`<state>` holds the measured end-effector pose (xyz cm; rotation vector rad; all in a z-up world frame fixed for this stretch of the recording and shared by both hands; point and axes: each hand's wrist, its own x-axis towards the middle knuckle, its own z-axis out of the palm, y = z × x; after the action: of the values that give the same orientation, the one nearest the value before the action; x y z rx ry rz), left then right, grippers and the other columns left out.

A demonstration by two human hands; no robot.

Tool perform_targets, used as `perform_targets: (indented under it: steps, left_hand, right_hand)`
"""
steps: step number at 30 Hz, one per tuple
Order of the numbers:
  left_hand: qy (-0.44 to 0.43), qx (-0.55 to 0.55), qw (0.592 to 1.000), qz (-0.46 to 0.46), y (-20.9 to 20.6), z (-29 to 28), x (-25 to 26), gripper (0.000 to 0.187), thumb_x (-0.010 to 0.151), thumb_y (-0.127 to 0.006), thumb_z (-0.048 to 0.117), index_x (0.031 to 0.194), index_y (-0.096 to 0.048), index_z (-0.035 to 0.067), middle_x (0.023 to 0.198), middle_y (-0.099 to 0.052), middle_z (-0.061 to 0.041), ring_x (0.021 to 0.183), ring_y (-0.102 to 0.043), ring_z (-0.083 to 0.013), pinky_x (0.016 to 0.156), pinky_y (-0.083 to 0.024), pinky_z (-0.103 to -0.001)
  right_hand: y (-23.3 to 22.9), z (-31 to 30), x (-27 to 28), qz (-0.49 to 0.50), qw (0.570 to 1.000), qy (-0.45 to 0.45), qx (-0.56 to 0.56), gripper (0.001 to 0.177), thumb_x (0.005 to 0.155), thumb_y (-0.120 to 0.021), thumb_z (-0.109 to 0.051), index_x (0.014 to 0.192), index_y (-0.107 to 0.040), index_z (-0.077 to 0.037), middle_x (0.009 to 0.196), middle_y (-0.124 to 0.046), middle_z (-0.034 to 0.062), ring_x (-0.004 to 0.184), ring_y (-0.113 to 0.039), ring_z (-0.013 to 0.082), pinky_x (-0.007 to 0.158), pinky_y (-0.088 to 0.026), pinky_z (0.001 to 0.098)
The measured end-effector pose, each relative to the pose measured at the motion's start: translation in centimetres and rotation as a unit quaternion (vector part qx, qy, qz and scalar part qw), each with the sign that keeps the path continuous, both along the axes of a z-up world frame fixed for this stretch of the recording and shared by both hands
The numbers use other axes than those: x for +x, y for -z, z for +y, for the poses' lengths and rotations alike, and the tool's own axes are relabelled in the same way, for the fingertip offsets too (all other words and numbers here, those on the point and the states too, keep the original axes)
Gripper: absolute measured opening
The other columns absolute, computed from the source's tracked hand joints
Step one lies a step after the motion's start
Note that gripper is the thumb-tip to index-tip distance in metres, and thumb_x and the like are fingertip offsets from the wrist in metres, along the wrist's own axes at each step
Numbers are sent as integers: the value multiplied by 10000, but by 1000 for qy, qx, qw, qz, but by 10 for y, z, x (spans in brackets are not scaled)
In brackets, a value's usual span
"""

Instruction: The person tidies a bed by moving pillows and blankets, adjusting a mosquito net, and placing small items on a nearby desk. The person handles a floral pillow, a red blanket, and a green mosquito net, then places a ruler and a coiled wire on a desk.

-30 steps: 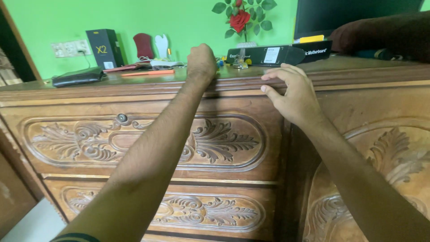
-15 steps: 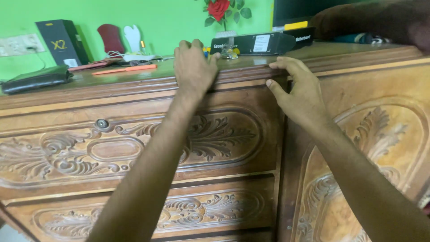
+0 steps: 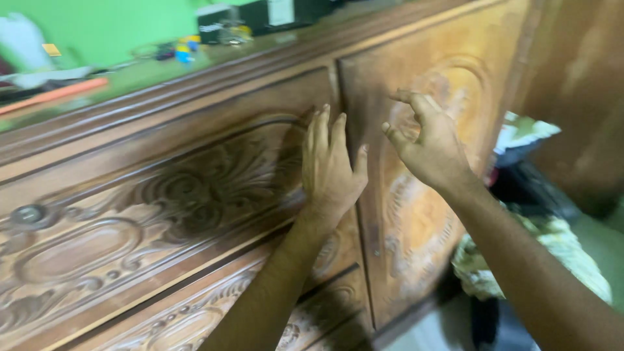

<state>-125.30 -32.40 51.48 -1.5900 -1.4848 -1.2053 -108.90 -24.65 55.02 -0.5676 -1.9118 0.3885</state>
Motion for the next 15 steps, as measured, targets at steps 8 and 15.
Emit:
perform_targets:
  steps: [8,15]
  left_hand:
    - [225,-71,970,-56,45,25,114,734,876,-748,195,1477,-414,-60,1538,-426,-316,1440,-418,-463,1220,-343,-516]
    - [390,-92,916,-33,67,25,236,807,896,-755,176,1526,-320,-81,1553,-412,-329,1459,-414,-460,1233,-337,-497]
  right_hand:
    - [54,-38,129,-48,975,215,-41,437,908,-754,-171,1311,-636,-54,1361,-629,174,1223,-634,332,1017,-516,415]
    - [86,-90,245,-61,911,386,-130,486,886,-754,-206,1332,-625,-61,1397,-609,159,1225,-618,337,977,-520,429]
